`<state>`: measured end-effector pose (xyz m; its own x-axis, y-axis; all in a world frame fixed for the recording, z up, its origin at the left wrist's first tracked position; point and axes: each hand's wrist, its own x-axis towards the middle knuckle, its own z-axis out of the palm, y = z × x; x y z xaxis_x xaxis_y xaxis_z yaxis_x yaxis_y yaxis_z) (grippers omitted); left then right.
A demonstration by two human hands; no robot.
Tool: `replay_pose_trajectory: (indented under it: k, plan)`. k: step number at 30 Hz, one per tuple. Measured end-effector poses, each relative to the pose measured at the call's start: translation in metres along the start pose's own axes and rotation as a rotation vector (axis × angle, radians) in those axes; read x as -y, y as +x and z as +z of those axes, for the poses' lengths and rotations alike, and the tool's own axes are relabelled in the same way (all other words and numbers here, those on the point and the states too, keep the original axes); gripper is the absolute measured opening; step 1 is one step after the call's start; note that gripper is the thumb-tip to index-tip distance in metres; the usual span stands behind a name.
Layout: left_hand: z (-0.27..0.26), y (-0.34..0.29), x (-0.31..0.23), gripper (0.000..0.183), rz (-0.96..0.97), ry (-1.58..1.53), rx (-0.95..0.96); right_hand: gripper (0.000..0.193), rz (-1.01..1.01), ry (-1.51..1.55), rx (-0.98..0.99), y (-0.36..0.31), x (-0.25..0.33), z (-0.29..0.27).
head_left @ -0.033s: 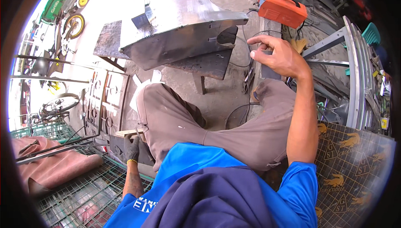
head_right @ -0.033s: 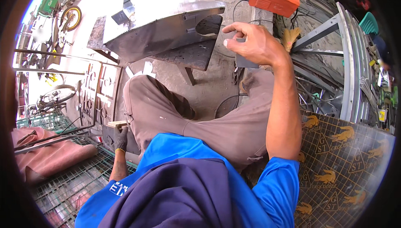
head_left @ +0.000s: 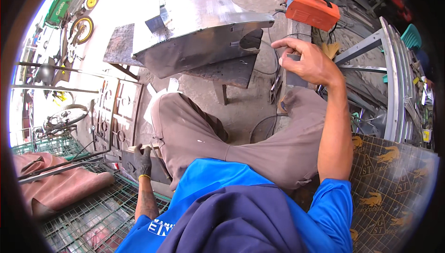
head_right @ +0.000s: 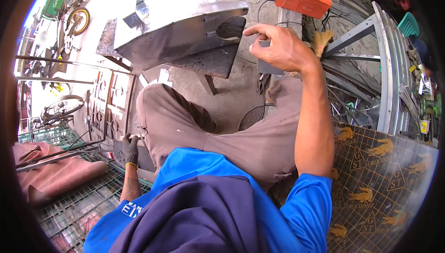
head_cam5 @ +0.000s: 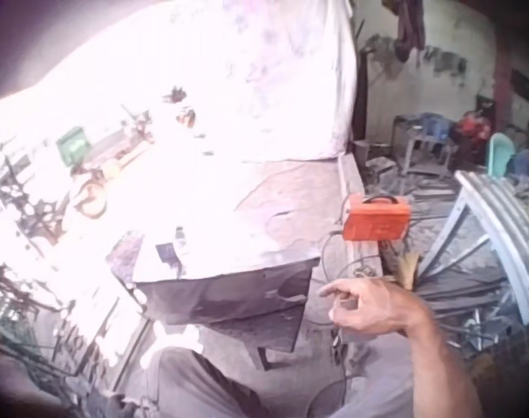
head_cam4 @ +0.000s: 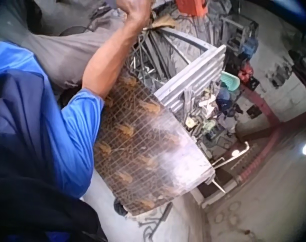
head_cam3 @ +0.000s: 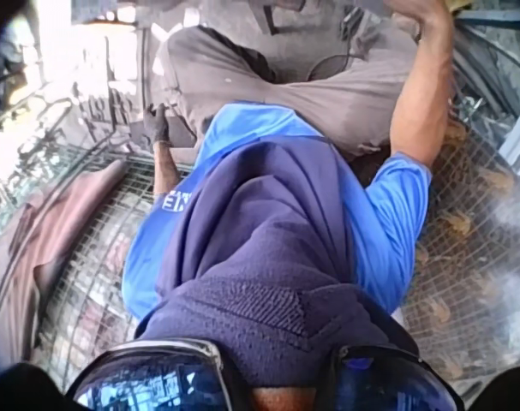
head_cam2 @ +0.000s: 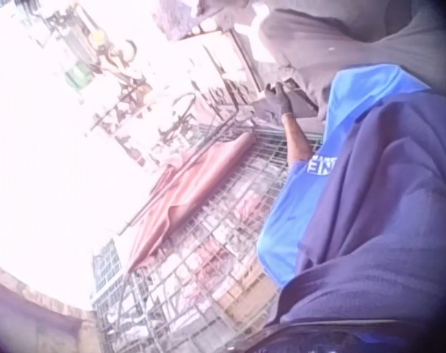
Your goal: Sanding the edges and surface of a custom-cut metal sheet to smooth the finish.
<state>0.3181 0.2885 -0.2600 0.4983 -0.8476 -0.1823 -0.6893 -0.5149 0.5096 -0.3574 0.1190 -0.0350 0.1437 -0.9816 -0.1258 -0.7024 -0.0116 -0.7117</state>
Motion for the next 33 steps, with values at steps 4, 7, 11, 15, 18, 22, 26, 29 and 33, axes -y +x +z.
replay_pose_trajectory:
  k: [4, 7, 11, 15, 18, 22, 26, 29, 33]
  plan:
    - [-0.017, 0.014, -0.190, 0.044, 0.369, -0.098, -0.068, 0.042, -0.120, 0.204, 0.012, 0.002, 0.005, 0.008]
    - [-0.002, -0.004, -0.305, 0.035, 0.646, -0.497, 0.124, 0.040, -0.186, 0.441, -0.065, 0.010, 0.013, 0.025]
    - [0.029, -0.061, -0.423, 0.052, 0.781, -0.679, 0.645, 0.040, -0.212, 0.726, -0.127, 0.016, 0.025, 0.035]
    - [0.056, -0.085, -0.475, 0.049, 0.633, -0.849, 0.833, 0.039, -0.192, 0.821, -0.180, 0.016, 0.024, 0.037]
    - [0.057, -0.081, -0.485, 0.042, 0.629, -0.839, 0.803, 0.039, -0.205, 0.891, -0.158, 0.014, 0.029, 0.036]
    - [0.060, -0.077, -0.485, 0.034, 0.568, -0.973, 0.742, 0.039, -0.137, 0.882, -0.125, 0.008, 0.043, 0.031]
    - [0.062, -0.078, -0.479, 0.031, 0.460, -1.019, 0.749, 0.038, -0.099, 0.708, -0.018, 0.011, 0.046, 0.032]
    - [0.075, -0.082, -0.467, 0.030, 0.382, -1.041, 0.811, 0.036, -0.082, 0.620, 0.017, 0.015, 0.042, 0.039]
    - [0.076, -0.082, -0.454, 0.029, 0.484, -0.901, 0.811, 0.035, -0.199, 0.596, 0.139, 0.015, 0.034, 0.055]
